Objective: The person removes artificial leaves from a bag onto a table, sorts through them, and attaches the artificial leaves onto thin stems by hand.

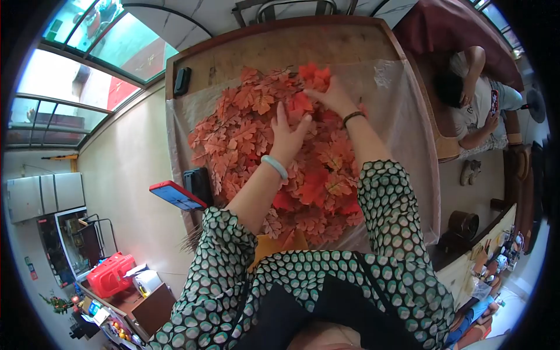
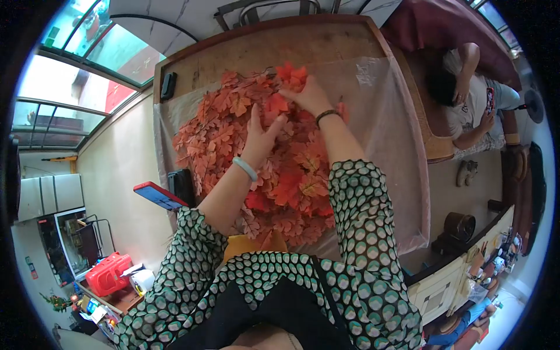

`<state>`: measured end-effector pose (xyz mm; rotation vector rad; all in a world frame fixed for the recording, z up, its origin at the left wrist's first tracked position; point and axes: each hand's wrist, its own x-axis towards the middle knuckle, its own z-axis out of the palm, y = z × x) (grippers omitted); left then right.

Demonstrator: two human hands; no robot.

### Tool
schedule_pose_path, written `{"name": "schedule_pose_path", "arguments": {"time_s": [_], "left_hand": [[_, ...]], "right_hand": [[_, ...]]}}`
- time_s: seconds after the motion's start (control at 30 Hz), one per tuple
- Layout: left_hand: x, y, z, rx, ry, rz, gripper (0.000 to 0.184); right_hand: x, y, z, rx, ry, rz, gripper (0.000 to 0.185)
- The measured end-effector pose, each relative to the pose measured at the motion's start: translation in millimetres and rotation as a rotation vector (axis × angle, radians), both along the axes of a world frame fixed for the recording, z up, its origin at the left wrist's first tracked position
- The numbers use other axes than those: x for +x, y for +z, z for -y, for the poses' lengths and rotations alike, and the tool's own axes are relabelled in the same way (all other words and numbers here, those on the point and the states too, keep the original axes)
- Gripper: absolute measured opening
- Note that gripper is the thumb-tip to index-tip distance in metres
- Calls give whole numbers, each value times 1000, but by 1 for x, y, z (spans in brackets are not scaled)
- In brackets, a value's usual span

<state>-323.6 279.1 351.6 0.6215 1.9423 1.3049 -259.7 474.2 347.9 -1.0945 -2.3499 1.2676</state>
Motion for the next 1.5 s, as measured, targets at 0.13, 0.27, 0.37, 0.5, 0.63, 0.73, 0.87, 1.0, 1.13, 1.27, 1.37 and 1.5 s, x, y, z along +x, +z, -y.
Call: {"name": "schedule_pose_path", "arguments": {"time_s": [0.13, 0.27, 0.37, 0.5, 0.63, 0.73, 0.87, 1.0, 1.13, 1.27, 1.37, 1.5], "left_hand": [[-4, 5, -9, -59, 117, 156, 80], [-11, -20, -8, -32, 114, 113, 69], [-10, -24, -1, 51, 78, 74, 65], [14, 14, 14, 148, 9, -104, 63], [51, 65, 37, 264, -54, -253, 66], [71, 103, 60, 247, -189, -341, 70], [91, 102, 88, 224, -294, -248, 72], [96, 76, 109, 92, -343, -185, 74], [87, 66, 126, 32, -353, -216, 70], [58, 80, 143, 7, -392, -276, 56], [51, 80, 157, 48, -359, -309, 48], [60, 87, 179, 96, -317, -269, 46]], "right_hand": [[-4, -46, 17, -138, 90, -101, 81], [-8, -51, 54, -619, 116, -429, 76], [-1, -44, 64, -686, 99, -445, 58], [31, 21, 88, -856, 34, -594, 47], [70, 60, 102, -832, -7, -687, 47], [104, 101, 121, -739, -139, -537, 46], [137, 95, 129, -816, -83, -402, 41], [140, 62, 131, -846, -101, -185, 41], [129, 19, 106, -691, 87, 239, 58], [122, 40, 104, 253, 136, 358, 88], [98, 47, 83, 341, 78, 226, 101], [-5, 32, 44, -115, 28, 242, 107]]}}
